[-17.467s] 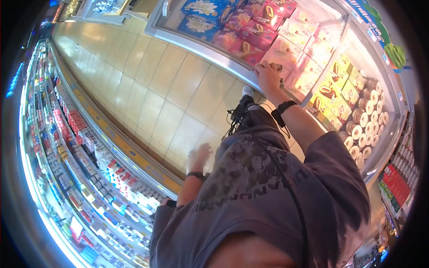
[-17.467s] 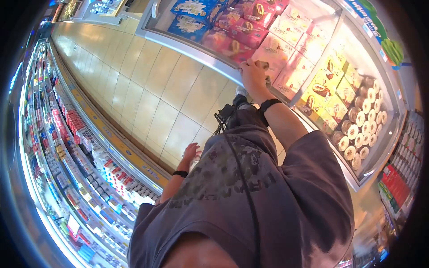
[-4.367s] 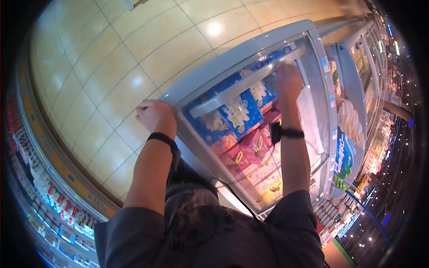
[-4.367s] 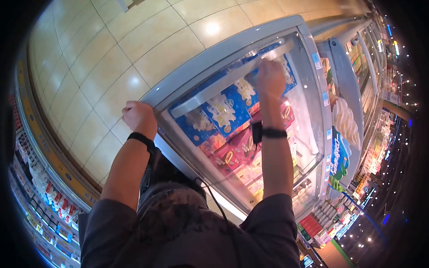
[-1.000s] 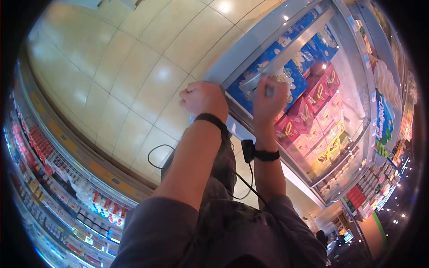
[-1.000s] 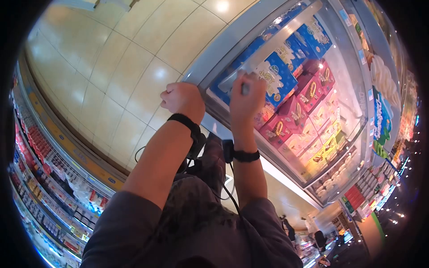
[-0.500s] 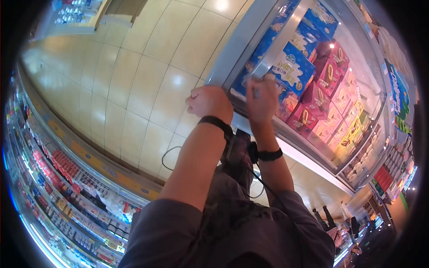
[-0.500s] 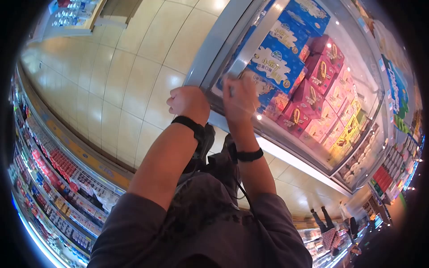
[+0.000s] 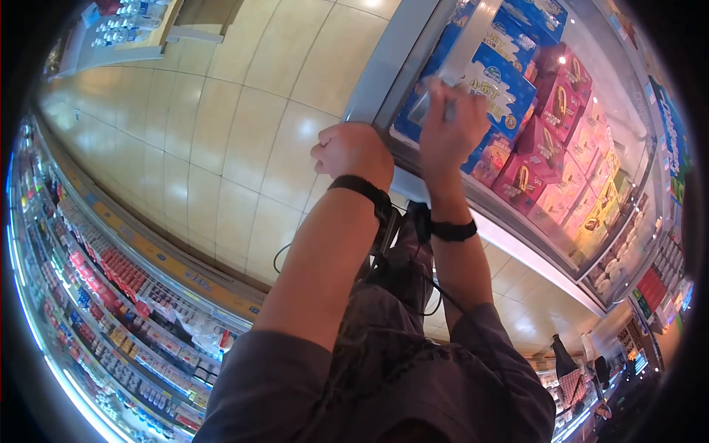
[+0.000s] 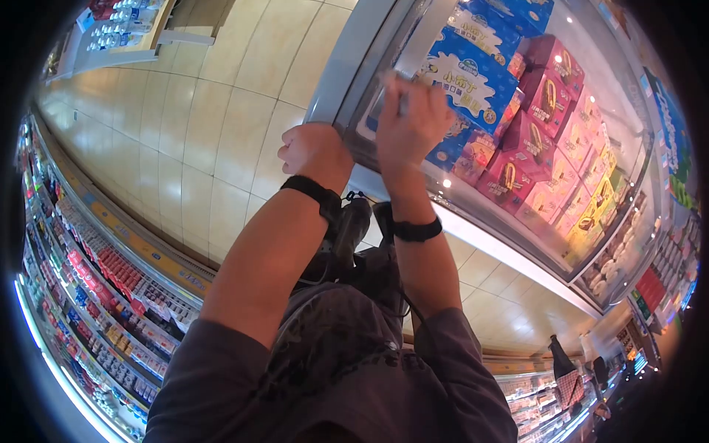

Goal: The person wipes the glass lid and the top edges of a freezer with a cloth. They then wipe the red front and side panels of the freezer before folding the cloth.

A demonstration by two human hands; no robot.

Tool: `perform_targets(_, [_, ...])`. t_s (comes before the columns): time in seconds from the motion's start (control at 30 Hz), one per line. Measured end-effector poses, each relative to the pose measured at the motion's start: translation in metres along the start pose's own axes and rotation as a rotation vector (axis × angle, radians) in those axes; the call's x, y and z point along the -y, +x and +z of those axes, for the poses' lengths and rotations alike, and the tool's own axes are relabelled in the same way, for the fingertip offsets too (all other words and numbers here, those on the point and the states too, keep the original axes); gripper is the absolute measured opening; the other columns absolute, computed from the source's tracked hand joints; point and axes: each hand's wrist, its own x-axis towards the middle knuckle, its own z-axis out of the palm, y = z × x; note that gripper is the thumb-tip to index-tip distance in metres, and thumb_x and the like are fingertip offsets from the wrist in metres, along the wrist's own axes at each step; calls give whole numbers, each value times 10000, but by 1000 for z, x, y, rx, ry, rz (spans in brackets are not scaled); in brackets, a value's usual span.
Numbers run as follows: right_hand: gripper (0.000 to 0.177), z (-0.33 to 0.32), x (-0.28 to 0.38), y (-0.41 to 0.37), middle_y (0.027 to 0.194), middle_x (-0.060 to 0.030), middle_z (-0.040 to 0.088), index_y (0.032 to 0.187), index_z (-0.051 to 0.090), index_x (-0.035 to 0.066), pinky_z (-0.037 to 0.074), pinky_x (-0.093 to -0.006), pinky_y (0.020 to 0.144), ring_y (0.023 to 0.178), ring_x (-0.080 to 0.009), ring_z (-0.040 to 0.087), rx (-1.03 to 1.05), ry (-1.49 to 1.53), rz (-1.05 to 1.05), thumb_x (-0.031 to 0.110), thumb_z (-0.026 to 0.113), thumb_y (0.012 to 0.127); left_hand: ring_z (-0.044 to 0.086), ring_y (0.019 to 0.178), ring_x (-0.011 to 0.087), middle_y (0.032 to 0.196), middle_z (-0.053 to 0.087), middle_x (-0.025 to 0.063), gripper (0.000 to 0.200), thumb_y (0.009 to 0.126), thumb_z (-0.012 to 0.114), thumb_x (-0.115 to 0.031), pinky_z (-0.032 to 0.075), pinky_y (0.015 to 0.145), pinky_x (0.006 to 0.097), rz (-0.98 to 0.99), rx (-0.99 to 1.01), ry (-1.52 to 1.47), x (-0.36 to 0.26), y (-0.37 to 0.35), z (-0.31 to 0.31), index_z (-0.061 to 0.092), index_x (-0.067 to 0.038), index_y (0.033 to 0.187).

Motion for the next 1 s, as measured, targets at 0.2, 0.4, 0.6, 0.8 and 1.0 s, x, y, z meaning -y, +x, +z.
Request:
perform_targets(0.2, [100, -7, -9, -7, 824, -23, 566, 849, 690, 163, 369, -382, 760, 787, -254, 572, 99, 93, -23, 205, 780, 838, 428, 1324, 268, 1391, 464, 151, 512, 970, 528, -275, 438, 1070, 345, -34, -4, 27, -4, -8, -3, 372, -11, 1380])
perform_targets(0.4, [83, -12, 4, -9, 857, -59, 588, 874, 688, 149, 392, -402, 734, 818, -285, 593, 56, -64, -114, 197, 754, 858, 432, 1332, 274, 1394, 486, 133, 463, 995, 462, -282, 437, 1079, 355, -22, -35, -51, 3, 3, 3, 424, -33, 1384])
perform_targets(0.6, [110, -4, -10, 8, 905, -87, 620, 880, 687, 128, 399, -419, 732, 849, -304, 607, 114, -52, 7, 218, 750, 865, 436, 1327, 283, 1395, 487, 147, 498, 974, 559, -269, 449, 1074, 360, 63, -6, 91, 1, -14, -10, 431, 15, 1363])
perform_targets(0.8, [140, -25, 8, -23, 880, -57, 612, 857, 677, 128, 382, -408, 791, 911, -267, 598, 271, -73, 30, 232, 771, 848, 495, 1246, 352, 1346, 496, 210, 695, 890, 717, -272, 455, 1037, 402, 337, -37, 457, 12, -4, -9, 382, 118, 1357])
perform_targets(1.0, [114, -14, 8, 26, 872, -61, 620, 859, 665, 104, 447, -409, 741, 844, -284, 609, 125, 62, 82, 172, 756, 864, 559, 1193, 364, 1309, 536, 213, 401, 909, 682, -287, 518, 951, 461, 496, -77, 578, 18, 3, -8, 657, -91, 1258])
